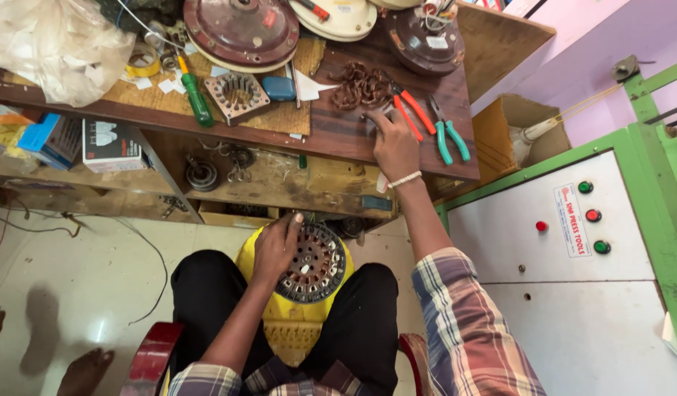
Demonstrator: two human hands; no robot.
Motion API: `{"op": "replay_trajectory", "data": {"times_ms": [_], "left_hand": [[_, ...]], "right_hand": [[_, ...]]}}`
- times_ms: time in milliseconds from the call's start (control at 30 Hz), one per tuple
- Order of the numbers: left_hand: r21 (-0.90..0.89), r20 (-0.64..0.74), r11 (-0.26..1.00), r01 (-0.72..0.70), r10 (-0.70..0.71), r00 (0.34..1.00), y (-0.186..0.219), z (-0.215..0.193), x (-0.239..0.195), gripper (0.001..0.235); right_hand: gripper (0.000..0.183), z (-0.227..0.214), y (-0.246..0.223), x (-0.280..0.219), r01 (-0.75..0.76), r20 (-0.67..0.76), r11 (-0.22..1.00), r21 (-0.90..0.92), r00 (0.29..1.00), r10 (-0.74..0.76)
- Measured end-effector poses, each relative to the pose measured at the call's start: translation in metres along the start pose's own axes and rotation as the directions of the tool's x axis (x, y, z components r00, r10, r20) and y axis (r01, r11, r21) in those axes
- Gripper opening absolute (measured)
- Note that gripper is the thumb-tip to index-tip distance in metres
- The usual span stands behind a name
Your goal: The person uses pliers to pull and remove copper wire coils from the slots of a yellow motor stator. The person works methodically around the circular component, extracting the wire and placing the removed pieces on the nearby workbench.
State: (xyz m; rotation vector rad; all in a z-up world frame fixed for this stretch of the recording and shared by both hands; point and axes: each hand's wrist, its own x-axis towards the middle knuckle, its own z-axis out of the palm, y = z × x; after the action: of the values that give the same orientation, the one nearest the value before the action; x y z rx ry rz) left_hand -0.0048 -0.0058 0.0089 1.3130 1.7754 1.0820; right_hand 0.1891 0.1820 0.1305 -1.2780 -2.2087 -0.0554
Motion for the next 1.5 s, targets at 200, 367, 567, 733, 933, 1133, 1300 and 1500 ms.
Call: {"op": "replay_trajectory", "data": {"times_ms": [200,367,567,733,933,1133,1300,1500], "left_hand": [[-0.047,-0.082,0.995,-0.086,0.082,0.993,-0.043,0.025,0.009,0.055],[-0.526,-0.051,0.799,0.293,-0.373,0.926,-0.101,0.040,0.026,0.072],[-0.913,0.263,0.095,0.396,-0.605,0.751,-0.139,0.033,-0.023,0.073],[-0.703,0.261,0.452,0.549,-0.554,0.790,-0.155,0.043,-0.090,0.057],[-0.621,0.284,0.581,0.526,-0.459,0.842,-0.151,0.033,-0.095,0.037],[-0.635,0.301,0.583,0.507,-0.418,0.857,-0.154,0.037,-0.097,0.048],[-0.699,0.276,0.546,0.461,-0.389,0.879,-0.150,0.029,-0.094,0.063],[-0.744,0.335,0.473,0.472,-0.347,0.876,-0.129,0.019,-0.095,0.067]], "right_hand": [[0.029,-0.058,0.016,-0.144,-0.251,0.229,0.962,-0.107,0.935,0.270],[0.046,-0.085,0.001,-0.234,-0.593,0.615,0.799,-0.101,0.594,0.519],[0.047,-0.047,-0.082,-0.188,-0.191,0.562,0.933,0.306,0.827,-0.015],[0.085,0.005,-0.136,-0.144,-0.019,0.724,0.994,0.106,0.686,-0.064],[0.115,0.017,-0.151,-0.145,0.179,0.840,0.983,-0.033,0.538,-0.070],[0.104,0.017,-0.136,-0.158,0.143,0.799,0.989,0.043,0.589,-0.120],[0.101,0.005,-0.130,-0.171,0.027,0.787,1.000,-0.012,0.617,-0.007],[0.101,-0.009,-0.112,-0.191,-0.152,0.648,0.980,0.131,0.761,0.031]]}}
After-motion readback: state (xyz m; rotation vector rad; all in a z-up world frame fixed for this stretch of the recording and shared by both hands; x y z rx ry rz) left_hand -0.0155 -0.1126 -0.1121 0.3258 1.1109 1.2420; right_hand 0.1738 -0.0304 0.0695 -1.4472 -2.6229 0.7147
